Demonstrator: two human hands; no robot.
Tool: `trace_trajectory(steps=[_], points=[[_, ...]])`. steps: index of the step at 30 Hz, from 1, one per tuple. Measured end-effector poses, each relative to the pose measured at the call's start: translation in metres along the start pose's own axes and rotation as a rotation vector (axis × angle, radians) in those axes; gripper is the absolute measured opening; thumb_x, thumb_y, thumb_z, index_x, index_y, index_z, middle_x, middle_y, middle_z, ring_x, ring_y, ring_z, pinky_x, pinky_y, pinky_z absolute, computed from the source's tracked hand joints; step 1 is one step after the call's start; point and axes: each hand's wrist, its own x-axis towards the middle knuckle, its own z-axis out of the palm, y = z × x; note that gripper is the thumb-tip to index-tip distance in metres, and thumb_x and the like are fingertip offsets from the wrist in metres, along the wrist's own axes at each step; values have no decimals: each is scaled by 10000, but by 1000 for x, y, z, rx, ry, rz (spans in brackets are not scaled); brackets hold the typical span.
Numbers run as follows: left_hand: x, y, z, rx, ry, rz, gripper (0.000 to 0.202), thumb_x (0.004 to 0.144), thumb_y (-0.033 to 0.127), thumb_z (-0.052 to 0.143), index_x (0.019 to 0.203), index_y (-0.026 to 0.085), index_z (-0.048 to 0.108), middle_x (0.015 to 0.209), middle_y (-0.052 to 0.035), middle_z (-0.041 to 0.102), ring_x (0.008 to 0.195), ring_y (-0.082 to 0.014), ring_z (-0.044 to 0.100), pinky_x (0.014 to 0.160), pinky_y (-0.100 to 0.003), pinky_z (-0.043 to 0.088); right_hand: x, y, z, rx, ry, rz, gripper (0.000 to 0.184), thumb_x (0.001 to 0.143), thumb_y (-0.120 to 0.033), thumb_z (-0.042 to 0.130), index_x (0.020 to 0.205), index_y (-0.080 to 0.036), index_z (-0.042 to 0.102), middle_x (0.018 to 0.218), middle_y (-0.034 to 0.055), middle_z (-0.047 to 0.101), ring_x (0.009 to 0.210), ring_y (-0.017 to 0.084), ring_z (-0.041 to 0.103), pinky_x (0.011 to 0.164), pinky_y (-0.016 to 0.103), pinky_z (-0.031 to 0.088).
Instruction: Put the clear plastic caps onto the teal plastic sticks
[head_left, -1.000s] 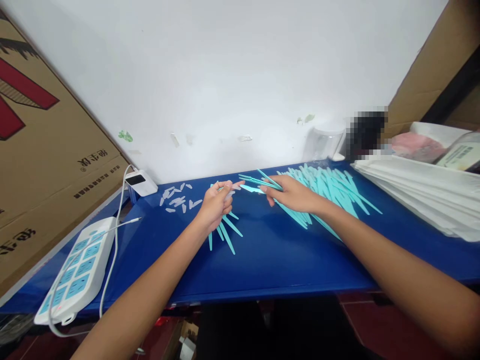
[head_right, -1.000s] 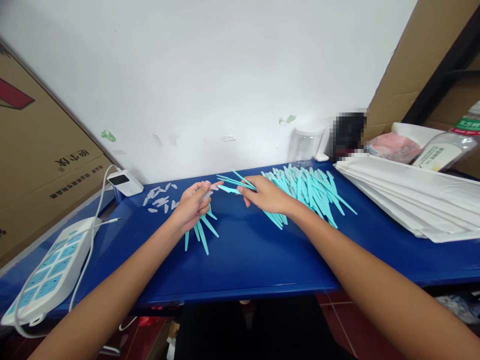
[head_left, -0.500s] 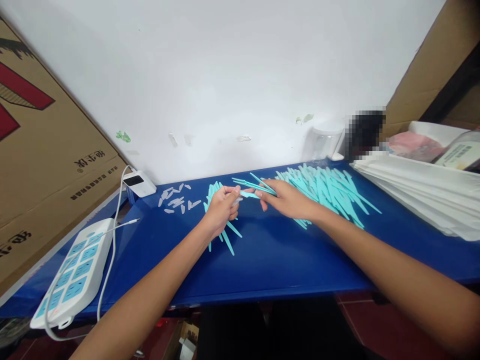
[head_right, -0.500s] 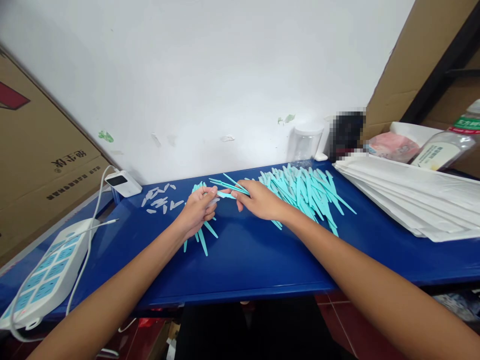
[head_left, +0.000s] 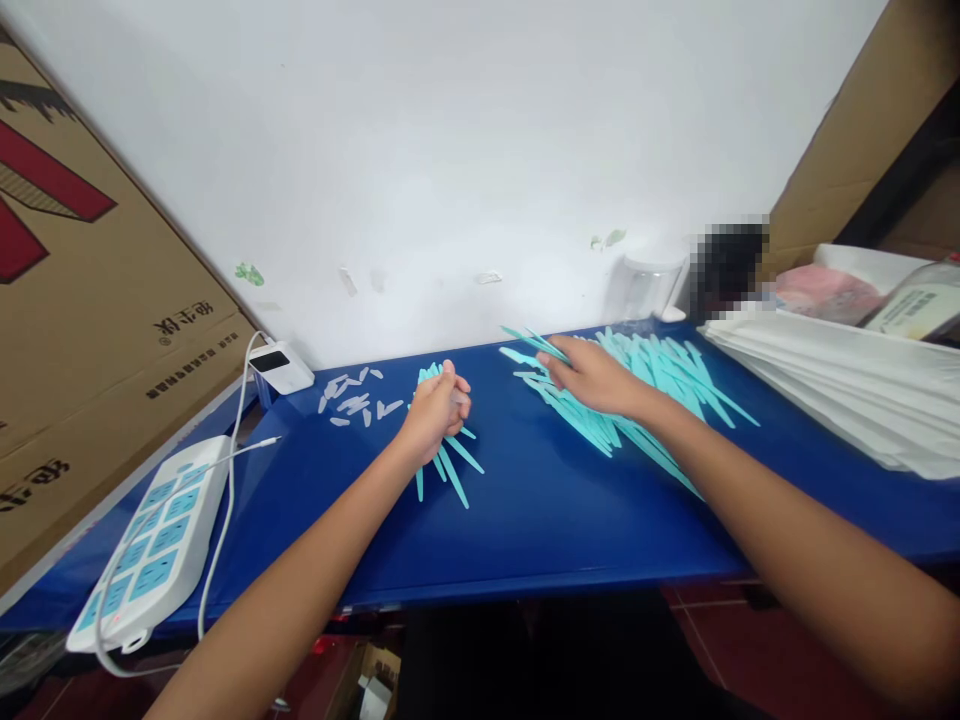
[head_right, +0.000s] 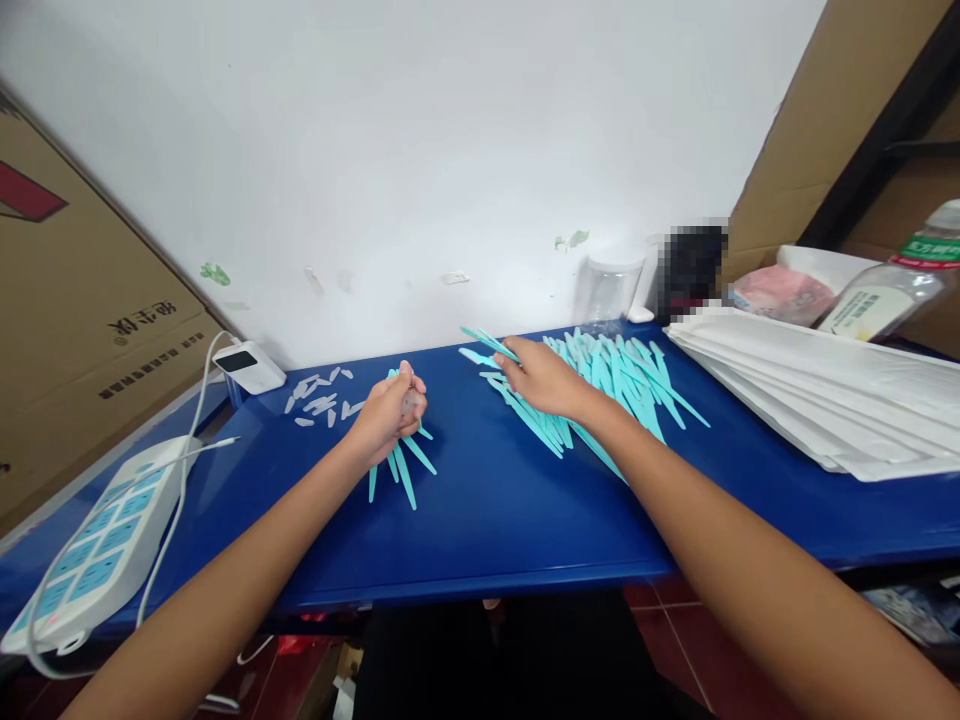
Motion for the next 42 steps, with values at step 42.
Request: trace_trajectory(steps=[42], points=[[4, 2, -14, -135, -133, -12, 340, 898, 347, 789, 1131, 122, 686, 805, 20, 521, 440, 0, 266, 372, -163, 217, -4, -9, -12, 287, -220, -6, 389, 1001, -477, 525, 720, -213, 575, 632, -25, 495, 533, 135, 401, 546, 299, 338]])
